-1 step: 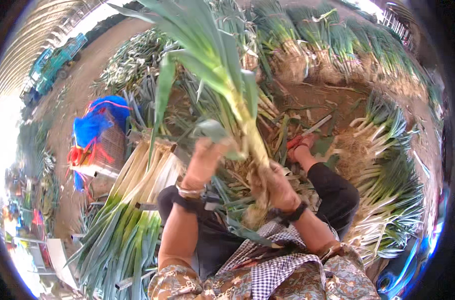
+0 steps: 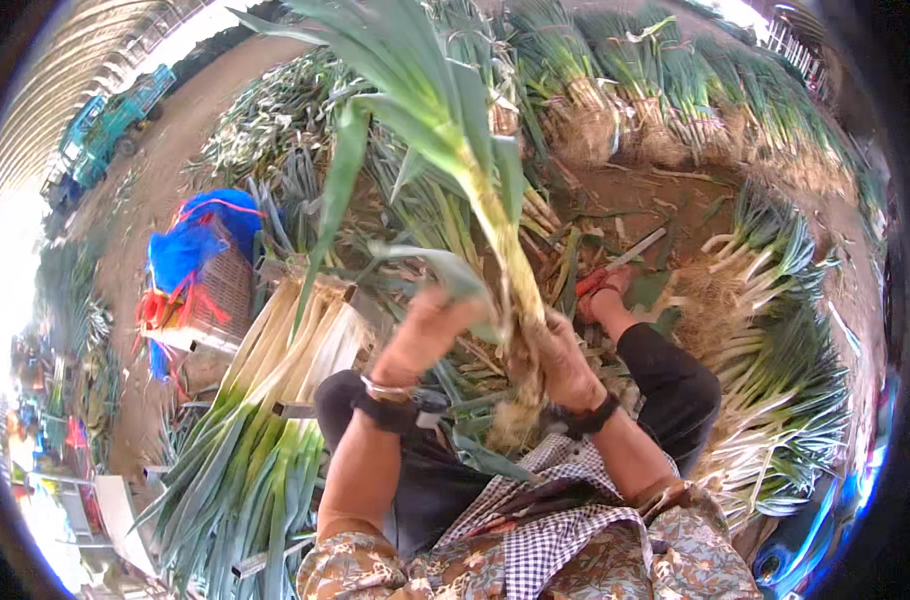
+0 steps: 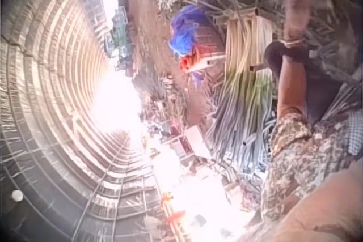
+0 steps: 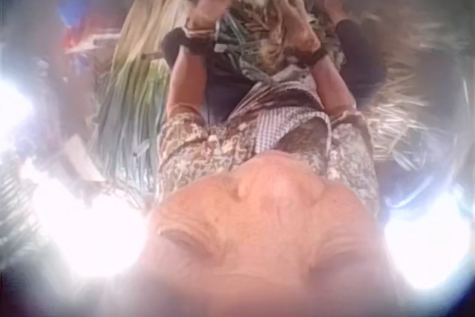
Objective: The recorder is peeling, trimming, and sorting leeks or scallions into bundles within an agricultural processing area.
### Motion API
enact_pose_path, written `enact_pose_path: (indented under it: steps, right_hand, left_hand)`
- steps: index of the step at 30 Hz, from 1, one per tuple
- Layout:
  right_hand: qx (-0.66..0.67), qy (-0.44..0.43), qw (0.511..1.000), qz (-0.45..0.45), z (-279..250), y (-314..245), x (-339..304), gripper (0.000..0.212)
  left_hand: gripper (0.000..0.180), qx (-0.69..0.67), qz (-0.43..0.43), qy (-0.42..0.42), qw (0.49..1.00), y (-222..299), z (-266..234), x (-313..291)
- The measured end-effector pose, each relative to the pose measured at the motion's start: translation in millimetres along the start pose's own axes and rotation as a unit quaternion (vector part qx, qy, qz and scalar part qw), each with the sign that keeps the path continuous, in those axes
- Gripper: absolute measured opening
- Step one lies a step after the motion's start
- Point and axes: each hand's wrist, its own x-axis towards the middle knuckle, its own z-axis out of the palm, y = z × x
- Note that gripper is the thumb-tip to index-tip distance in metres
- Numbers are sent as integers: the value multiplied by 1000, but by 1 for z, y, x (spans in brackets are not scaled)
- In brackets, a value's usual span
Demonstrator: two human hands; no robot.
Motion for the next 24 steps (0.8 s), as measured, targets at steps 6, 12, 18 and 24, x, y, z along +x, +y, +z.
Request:
enact_pose_path:
  steps: [6, 12, 18, 24]
  right_hand:
    - [-132, 22, 990, -52, -35, 5, 18, 30]
    - [-78, 3, 995, 70, -50, 70, -35, 19]
    - [-271, -154, 946, 85, -38, 82, -23, 33]
    - [-123, -82, 989, 16, 26, 7, 31, 40]
  left_hand:
    - [27, 696, -272, -237, 621, 8, 18, 10]
    - [37, 75, 75, 186, 977, 52, 10, 52]
    - [42, -12, 107, 303, 947, 51, -4, 41]
    - [47, -24, 124, 336, 933, 25, 6, 29]
